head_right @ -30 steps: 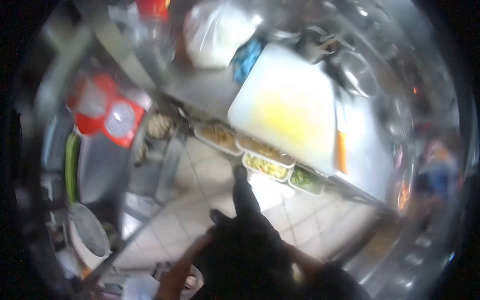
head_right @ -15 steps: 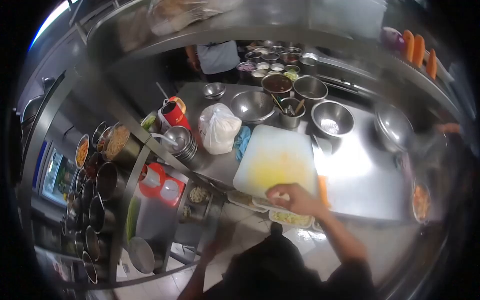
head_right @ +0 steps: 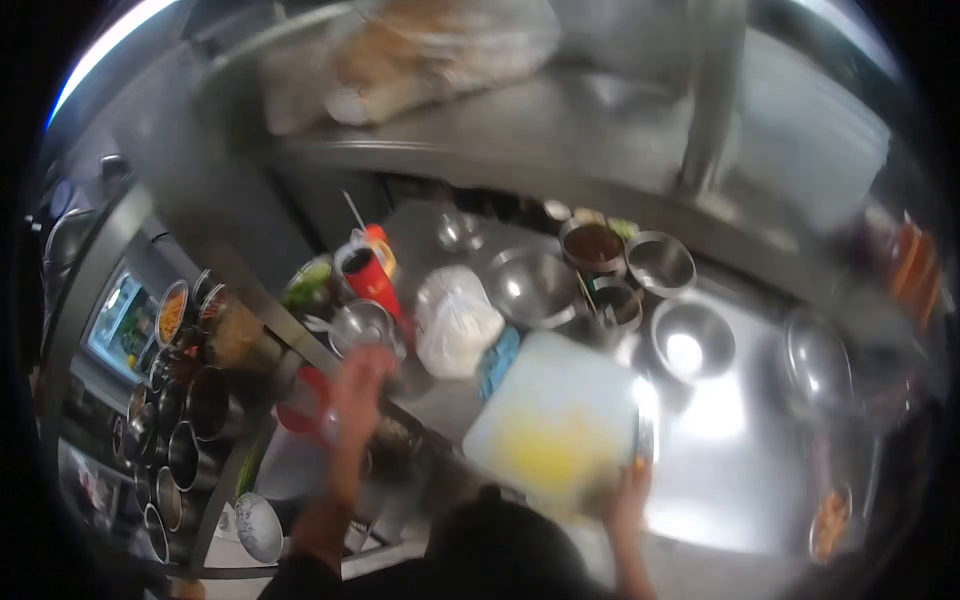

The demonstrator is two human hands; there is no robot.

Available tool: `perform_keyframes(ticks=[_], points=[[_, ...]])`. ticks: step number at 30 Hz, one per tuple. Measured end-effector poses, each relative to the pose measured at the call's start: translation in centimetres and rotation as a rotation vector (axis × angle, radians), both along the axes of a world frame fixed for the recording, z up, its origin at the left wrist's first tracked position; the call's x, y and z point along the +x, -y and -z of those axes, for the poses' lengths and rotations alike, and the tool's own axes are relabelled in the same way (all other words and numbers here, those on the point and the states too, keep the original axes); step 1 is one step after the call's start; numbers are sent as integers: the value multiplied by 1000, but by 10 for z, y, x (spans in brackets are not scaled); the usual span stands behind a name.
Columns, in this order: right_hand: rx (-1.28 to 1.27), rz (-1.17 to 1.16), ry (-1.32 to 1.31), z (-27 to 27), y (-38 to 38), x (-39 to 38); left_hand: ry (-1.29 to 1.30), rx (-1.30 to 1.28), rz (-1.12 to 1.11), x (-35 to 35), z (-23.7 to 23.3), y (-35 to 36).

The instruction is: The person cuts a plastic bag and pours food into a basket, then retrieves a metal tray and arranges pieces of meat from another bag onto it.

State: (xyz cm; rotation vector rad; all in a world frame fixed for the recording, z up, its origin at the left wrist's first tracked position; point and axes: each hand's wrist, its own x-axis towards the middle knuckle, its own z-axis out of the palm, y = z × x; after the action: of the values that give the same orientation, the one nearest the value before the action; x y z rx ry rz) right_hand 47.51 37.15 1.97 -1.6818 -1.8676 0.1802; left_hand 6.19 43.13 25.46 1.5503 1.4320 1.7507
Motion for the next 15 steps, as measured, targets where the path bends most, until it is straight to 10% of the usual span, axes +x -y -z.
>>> perform_keyframes(ticks=[6,15], points=[[-81,338,43,-13,4,-13,-219,300,180,-4,-45,-64],[-84,490,-99,-35,-4,-25,217,-449,643,31,133,-41]])
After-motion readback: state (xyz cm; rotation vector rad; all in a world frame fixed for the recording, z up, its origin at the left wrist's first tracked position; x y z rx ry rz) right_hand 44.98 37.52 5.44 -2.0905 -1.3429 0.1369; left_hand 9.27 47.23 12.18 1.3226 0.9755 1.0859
